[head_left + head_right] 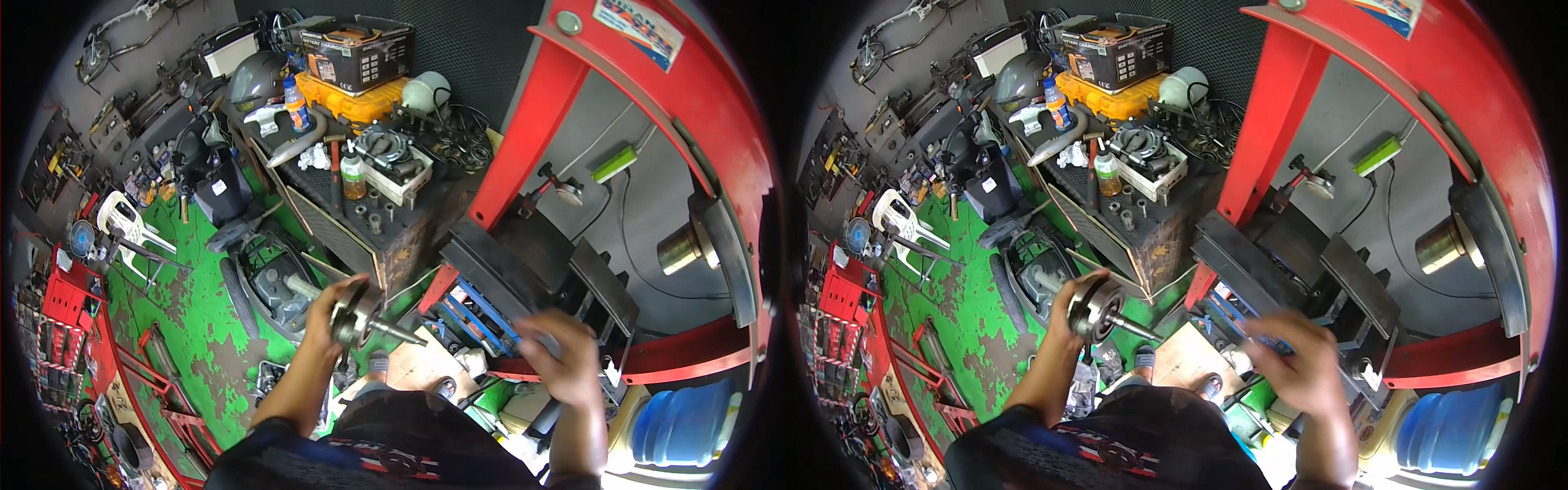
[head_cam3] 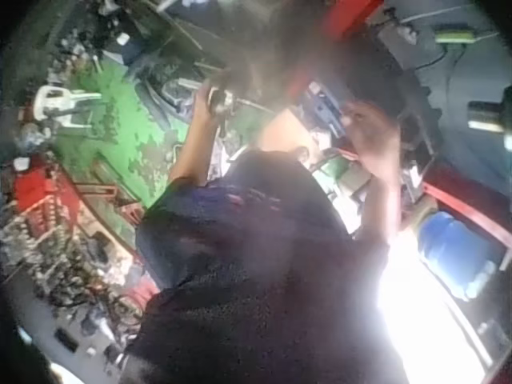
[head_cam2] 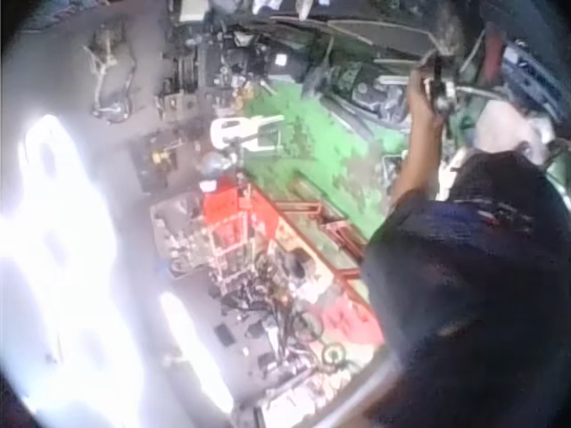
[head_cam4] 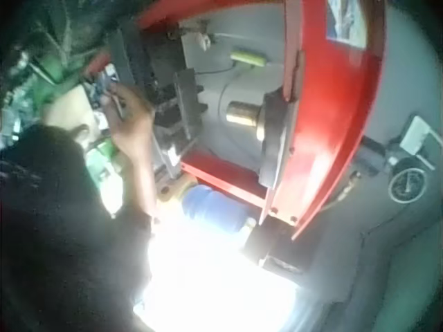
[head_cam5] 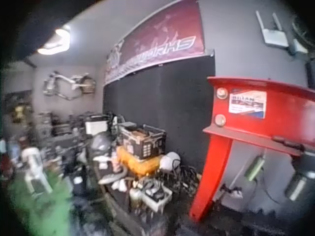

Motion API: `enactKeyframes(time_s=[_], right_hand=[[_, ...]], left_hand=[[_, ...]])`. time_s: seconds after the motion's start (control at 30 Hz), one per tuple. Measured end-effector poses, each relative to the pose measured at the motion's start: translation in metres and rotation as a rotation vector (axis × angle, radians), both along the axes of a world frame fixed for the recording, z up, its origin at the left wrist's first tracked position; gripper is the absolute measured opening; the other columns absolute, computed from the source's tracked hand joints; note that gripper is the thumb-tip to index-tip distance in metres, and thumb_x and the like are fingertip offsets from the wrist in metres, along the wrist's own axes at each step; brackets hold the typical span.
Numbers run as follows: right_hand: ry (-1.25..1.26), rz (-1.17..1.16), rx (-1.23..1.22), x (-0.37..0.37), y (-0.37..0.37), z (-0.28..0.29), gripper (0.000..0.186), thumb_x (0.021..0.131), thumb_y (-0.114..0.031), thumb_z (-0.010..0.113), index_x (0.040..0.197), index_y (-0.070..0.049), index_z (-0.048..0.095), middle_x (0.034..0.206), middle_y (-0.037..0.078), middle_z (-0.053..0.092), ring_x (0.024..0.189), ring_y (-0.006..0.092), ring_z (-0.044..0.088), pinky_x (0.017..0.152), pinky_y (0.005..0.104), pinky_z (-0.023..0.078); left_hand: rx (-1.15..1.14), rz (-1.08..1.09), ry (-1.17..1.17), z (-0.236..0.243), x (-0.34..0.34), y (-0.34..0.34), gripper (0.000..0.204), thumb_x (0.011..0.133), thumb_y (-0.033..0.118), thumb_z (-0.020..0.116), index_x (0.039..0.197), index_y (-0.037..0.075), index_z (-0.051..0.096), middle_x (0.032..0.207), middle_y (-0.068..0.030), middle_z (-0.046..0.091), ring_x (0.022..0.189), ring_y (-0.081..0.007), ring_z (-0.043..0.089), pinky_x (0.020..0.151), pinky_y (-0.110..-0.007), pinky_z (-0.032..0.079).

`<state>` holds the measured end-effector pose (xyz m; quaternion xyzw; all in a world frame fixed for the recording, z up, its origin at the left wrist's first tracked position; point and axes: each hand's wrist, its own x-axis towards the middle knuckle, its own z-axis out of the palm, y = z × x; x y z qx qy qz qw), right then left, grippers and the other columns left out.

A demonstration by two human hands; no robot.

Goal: The person uses a red hydraulic press to press a bearing onto a metal shaft. They position the shaft under the press ram, operate the lever to apply pressure, and then remove the assembled part. The person also uses a ruler to measure the bearing assembly and handles a separate metal ring.

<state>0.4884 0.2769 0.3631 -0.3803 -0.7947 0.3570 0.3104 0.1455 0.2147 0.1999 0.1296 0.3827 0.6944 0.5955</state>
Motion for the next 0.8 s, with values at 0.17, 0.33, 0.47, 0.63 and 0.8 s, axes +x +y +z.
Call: enactKeyframes(time_s=[0.17, 0.33, 0.47, 0.63, 0.8], right_hand=[[-0.122, 0.080, 0.187, -0.179, 0.130, -0.074, 0.032, 0.092, -0.027, 0.073, 0.114, -0.004, 0.070, 0.103, 0.016, 0.073, 0.094, 0.0320, 0.072, 0.083, 0.0411, 0.056], [-0.401, -0.212, 0.121, -0.303, 0.289, -0.156, 0.040, 0.090, -0.026, 0.067, 0.119, 0.001, 0.066, 0.118, 0.028, 0.069, 0.116, 0.0407, 0.066, 0.101, 0.0466, 0.051], [-0.412, -0.496, -0.046, -0.339, 0.350, -0.181, 0.039, 0.090, -0.023, 0.066, 0.120, 0.001, 0.067, 0.126, 0.029, 0.067, 0.121, 0.0409, 0.064, 0.103, 0.0487, 0.052], [-0.500, -0.663, -0.156, -0.377, 0.366, -0.169, 0.066, 0.085, -0.028, 0.072, 0.135, 0.008, 0.049, 0.137, 0.028, 0.061, 0.126, 0.0394, 0.062, 0.106, 0.0443, 0.050], [-0.550, -0.625, -0.204, -0.383, 0.385, -0.177, 0.063, 0.084, -0.022, 0.070, 0.134, 0.010, 0.051, 0.140, 0.026, 0.059, 0.127, 0.0357, 0.062, 0.105, 0.0478, 0.050]], left_hand=[[-0.083, 0.230, -0.083, -0.049, -0.053, -0.068, 0.050, 0.094, 0.032, 0.052, 0.126, -0.005, 0.065, 0.112, -0.0180, 0.073, 0.099, -0.0289, 0.072, 0.090, -0.039, 0.059], [-0.071, 0.476, -0.138, -0.061, -0.079, -0.130, 0.054, 0.099, 0.037, 0.045, 0.125, -0.006, 0.065, 0.106, -0.0181, 0.073, 0.091, -0.0311, 0.073, 0.080, -0.041, 0.062], [-0.150, 0.701, -0.153, -0.058, -0.093, -0.179, 0.047, 0.102, 0.031, 0.045, 0.121, -0.006, 0.065, 0.099, -0.0173, 0.074, 0.083, -0.0289, 0.074, 0.074, -0.038, 0.063], [-0.246, 0.845, -0.070, -0.076, -0.120, -0.220, 0.046, 0.100, 0.032, 0.044, 0.118, -0.003, 0.066, 0.098, -0.0168, 0.075, 0.083, -0.0300, 0.075, 0.074, -0.041, 0.065], [-0.285, 0.930, -0.081, -0.068, -0.135, -0.212, 0.043, 0.101, 0.030, 0.045, 0.119, -0.004, 0.064, 0.094, -0.0151, 0.074, 0.079, -0.0292, 0.074, 0.072, -0.041, 0.064]])
